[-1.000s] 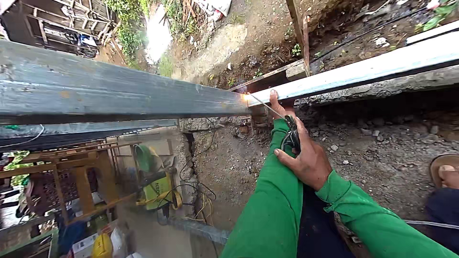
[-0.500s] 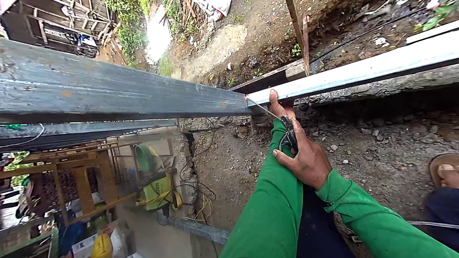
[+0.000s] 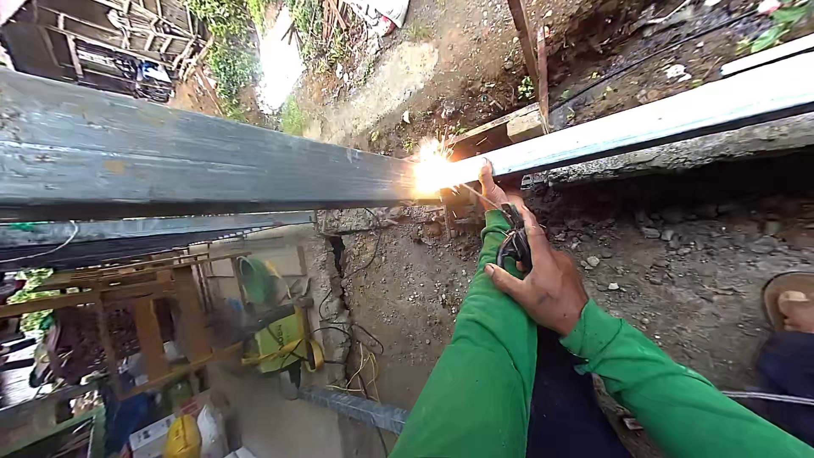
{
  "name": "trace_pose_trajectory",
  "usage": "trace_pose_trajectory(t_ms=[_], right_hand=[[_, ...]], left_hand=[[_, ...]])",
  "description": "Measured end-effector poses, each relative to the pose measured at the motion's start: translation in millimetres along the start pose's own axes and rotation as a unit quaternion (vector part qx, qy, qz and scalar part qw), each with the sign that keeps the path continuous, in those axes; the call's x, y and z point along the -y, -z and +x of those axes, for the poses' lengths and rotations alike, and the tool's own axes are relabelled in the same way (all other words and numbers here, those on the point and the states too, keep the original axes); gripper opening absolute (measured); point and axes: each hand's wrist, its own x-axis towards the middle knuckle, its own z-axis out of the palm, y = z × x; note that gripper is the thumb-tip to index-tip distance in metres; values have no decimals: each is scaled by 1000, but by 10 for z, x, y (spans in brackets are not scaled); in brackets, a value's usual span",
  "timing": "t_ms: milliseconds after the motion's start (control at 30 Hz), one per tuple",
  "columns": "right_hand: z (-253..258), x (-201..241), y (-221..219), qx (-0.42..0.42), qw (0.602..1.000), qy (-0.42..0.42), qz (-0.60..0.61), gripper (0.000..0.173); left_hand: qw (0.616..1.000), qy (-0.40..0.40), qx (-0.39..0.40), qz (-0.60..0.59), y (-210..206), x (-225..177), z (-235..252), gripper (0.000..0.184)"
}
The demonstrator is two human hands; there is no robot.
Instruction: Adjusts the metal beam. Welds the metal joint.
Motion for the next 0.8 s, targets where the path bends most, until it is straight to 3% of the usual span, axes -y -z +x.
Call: trace_pose_trajectory(t_ms=[200,800], right_hand=[[-17,13,15,9,1000,0,-12,104],[29,40,35,32,999,-9,-30,103]], left_hand=[[999,33,-30,-22,-151,-157,-138,45],[1000,17,-23,-13,-3,-27,4,45]])
